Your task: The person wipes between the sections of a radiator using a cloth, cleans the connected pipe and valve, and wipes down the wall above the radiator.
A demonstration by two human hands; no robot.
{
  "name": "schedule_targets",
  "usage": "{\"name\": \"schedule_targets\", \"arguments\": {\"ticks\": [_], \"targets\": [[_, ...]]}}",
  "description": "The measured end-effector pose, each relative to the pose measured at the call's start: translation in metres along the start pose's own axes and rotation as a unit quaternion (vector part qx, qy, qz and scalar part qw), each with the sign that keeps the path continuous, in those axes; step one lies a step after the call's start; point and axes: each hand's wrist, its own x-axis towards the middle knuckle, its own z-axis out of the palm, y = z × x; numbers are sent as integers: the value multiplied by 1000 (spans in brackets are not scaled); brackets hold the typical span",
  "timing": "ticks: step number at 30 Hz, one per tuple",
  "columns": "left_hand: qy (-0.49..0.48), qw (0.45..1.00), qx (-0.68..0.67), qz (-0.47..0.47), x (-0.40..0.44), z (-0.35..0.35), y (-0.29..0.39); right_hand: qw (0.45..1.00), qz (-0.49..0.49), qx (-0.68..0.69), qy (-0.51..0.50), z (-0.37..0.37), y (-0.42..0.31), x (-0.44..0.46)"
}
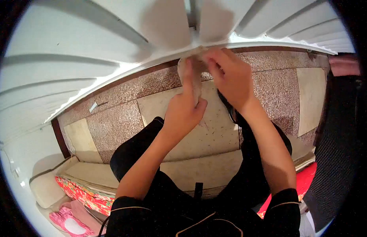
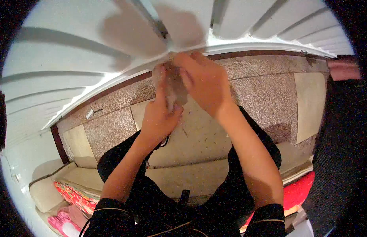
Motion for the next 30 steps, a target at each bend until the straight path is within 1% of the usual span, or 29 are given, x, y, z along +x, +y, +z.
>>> {"name": "schedule_targets", "arguments": {"ticks": [2, 4, 5, 6, 8, 9, 11, 12, 13, 14, 15, 17, 18, 19, 21, 23, 25, 27, 29, 30], "targets": [[-7, 1000, 1, -10, -1, 1, -1, 999, -28, -15, -15, 2, 0, -2], [23, 999, -10, 42, -1, 2, -2, 999, -32, -22, -15, 4, 5, -3], [18, 999, -8, 45, 0, 1, -2, 999, -39, -27, -20, 6, 7, -3], [29, 997, 12, 68, 2, 1, -2, 999, -36, -29, -17, 10, 11, -3], [35, 995, 32, 93, 4, -1, 0, 996, -72, -34, 36, 18, 16, 0], [43, 994, 26, 96, 5, -2, 2, 996, -70, -36, 37, 21, 16, 2], [49, 994, 21, 99, 6, -5, 7, 998, -46, -38, 19, 26, 12, 4], [71, 991, 28, 113, 8, -6, 9, 998, -44, -39, 20, 29, 6, 4], [92, 987, 36, 127, 9, -7, 12, 997, 23, -66, -15, 31, -2, 3], [92, 987, 36, 127, 10, -10, 15, 991, 89, -91, -51, 32, -6, 3], [93, 986, 28, 132, 10, -13, 16, 991, 88, -92, -51, 30, -8, 4], [94, 986, 20, 138, 9, -16, 16, 981, 122, -58, -138, 26, -7, 6], [102, 988, 17, 118, 9, -16, 16, 981, 122, -58, -139, 25, -5, 6], [110, 989, 14, 98, 7, -16, 14, 977, 146, 26, -152, 25, -1, 7], [102, 991, 1, 87, 4, -20, 23, 966, 170, 110, -164, 31, 4, 11], [93, 993, -10, 76, 2, -21, 25, 966, 173, 107, -156, 45, 7, 14], [104, 987, -38, 117, 2, -20, 24, 960, 198, 117, -161, 51, 9, 23], [100, 987, -48, 118, 0, -18, 23, 953, 222, 127, -165, 59, 4, 25], [95, 987, -58, 120, -1, -19, 21, 947, 202, 240, -71, 69, 0, 23], [83, 989, -53, 112, -2, -20, 20, 946, 205, 240, -69, 72, 2, 21]]}}
